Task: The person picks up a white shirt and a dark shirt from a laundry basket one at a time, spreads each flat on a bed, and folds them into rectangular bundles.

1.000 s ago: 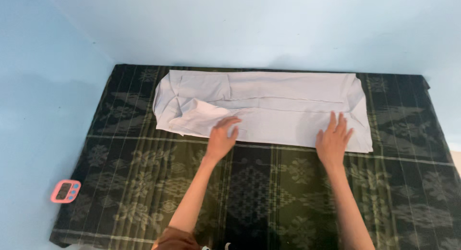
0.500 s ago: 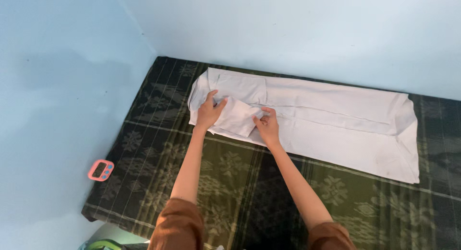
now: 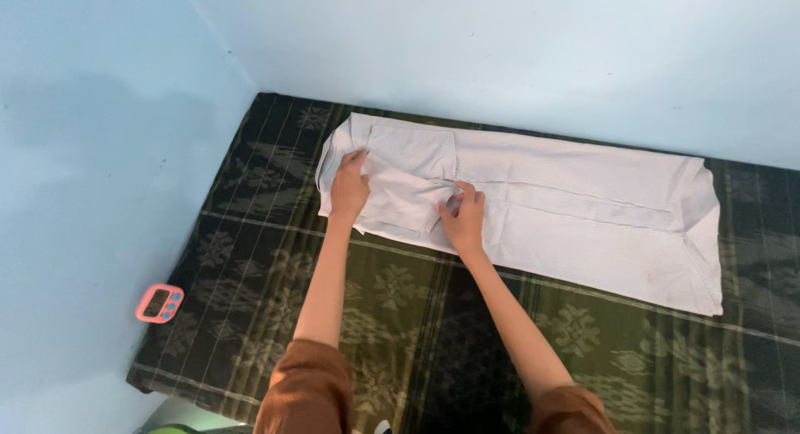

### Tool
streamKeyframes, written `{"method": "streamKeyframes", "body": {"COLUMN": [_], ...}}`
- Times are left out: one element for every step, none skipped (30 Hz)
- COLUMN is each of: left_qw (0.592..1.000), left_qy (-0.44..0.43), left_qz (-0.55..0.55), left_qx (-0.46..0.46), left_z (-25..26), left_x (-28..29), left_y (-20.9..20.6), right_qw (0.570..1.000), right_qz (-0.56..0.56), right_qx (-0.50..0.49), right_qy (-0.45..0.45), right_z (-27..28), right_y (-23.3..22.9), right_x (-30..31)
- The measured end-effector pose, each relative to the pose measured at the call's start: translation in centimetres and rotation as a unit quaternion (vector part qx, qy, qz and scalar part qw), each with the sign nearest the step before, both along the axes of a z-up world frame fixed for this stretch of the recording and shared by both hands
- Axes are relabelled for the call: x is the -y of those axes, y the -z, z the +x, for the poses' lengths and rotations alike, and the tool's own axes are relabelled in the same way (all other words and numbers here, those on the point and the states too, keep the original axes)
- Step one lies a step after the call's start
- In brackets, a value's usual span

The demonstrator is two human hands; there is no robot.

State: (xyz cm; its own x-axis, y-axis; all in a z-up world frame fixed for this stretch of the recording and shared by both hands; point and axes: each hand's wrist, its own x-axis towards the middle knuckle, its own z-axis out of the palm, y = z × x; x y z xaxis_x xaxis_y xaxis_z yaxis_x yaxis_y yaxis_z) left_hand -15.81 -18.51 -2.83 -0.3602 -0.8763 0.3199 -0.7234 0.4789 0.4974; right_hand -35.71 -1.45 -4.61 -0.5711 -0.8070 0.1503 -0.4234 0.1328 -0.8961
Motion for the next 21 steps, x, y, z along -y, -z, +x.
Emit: {"method": "streamKeyframes", "body": {"left_qw": [0.996,0.993,0.989,0.983,0.983,0.977,0.966,0.97,0.973,0.976,0.972,0.964,0.952,0.96,0.967,0.972,0.96,0.942,0.918,0.913,0.906], "left_qy": [-0.049,-0.074,-0.098,-0.122,-0.167,-0.212,-0.254,-0.232,-0.211,-0.19,-0.179,-0.167,-0.155,-0.145,-0.134,-0.123,-0.15,-0.175,-0.194,-0.173,-0.15], "left_qz": [-0.021,-0.051,-0.081,-0.111,-0.071,-0.031,0.009,0.005,0.003,0.0,0.047,0.093,0.138,0.1,0.062,0.023,0.099,0.174,0.249,0.237,0.224], "left_qx": [0.07,0.073,0.077,0.08,0.037,-0.007,-0.051,-0.071,-0.09,-0.108,-0.147,-0.185,-0.224,-0.216,-0.209,-0.201,-0.216,-0.229,-0.24,-0.283,-0.325], "left_z": [-0.3,-0.5,-0.6,-0.2,0.5,1.5,2.4,3.5,5.1,6.0,6.7,7.5,8.0,8.1,7.8,7.7,7.4,6.8,6.2,5.7,5.1], "left_x": [-0.6,-1.5,-2.7,-3.9,-4.8,-5.7,-6.4,-6.6,-6.5,-6.2,-6.2,-6.1,-6.1,-5.9,-5.8,-5.8,-5.8,-6.1,-6.4,-6.7,-7.0], "left_y": [0.0,-0.1,-0.1,-0.3,-0.5,-0.4,0.0,0.6,1.3,2.1,2.8,3.4,3.7,4.0,4.1,3.9,3.5,3.1,2.6,2.3,2.2], "right_qw": [0.996,0.984,0.976,0.968,0.957,0.955,0.954,0.951,0.953,0.952,0.94,0.925,0.927,0.928,0.934,0.939,0.929,0.918,0.91,0.902,0.893], "right_qz": [-0.022,-0.044,-0.038,-0.033,-0.027,-0.04,-0.053,-0.066,-0.063,-0.06,-0.027,0.007,0.023,0.038,0.048,0.058,0.079,0.099,0.114,0.128,0.142], "right_qx": [-0.086,-0.172,-0.211,-0.25,-0.289,-0.292,-0.294,-0.296,-0.279,-0.262,-0.293,-0.323,-0.307,-0.291,-0.291,-0.29,-0.325,-0.36,-0.381,-0.401,-0.42], "right_qy": [0.017,0.034,0.022,0.011,0.0,-0.02,-0.039,-0.058,-0.103,-0.147,-0.175,-0.202,-0.215,-0.228,-0.203,-0.177,-0.156,-0.134,-0.114,-0.095,-0.073], "right_z": [0.4,0.9,1.2,1.6,1.8,1.7,1.3,0.9,0.1,-0.9,-1.8,-2.9,-4.2,-5.6,-6.8,-8.1,-9.6,-11.2,-12.6,-13.9,-15.1], "right_y": [-0.2,-0.4,-0.5,-0.7,-0.9,-1.1,-1.5,-1.8,-2.1,-2.3,-2.5,-2.6,-2.7,-2.8,-2.8,-2.7,-2.7,-2.7,-2.6,-2.4,-2.3], "right_x": [-0.3,-0.5,-0.6,-0.6,-0.8,-1.3,-1.9,-2.8,-4.2,-5.9,-7.6,-9.3,-11.1,-12.9,-14.7,-16.3,-17.6,-18.6,-19.7,-20.7,-21.5]}}
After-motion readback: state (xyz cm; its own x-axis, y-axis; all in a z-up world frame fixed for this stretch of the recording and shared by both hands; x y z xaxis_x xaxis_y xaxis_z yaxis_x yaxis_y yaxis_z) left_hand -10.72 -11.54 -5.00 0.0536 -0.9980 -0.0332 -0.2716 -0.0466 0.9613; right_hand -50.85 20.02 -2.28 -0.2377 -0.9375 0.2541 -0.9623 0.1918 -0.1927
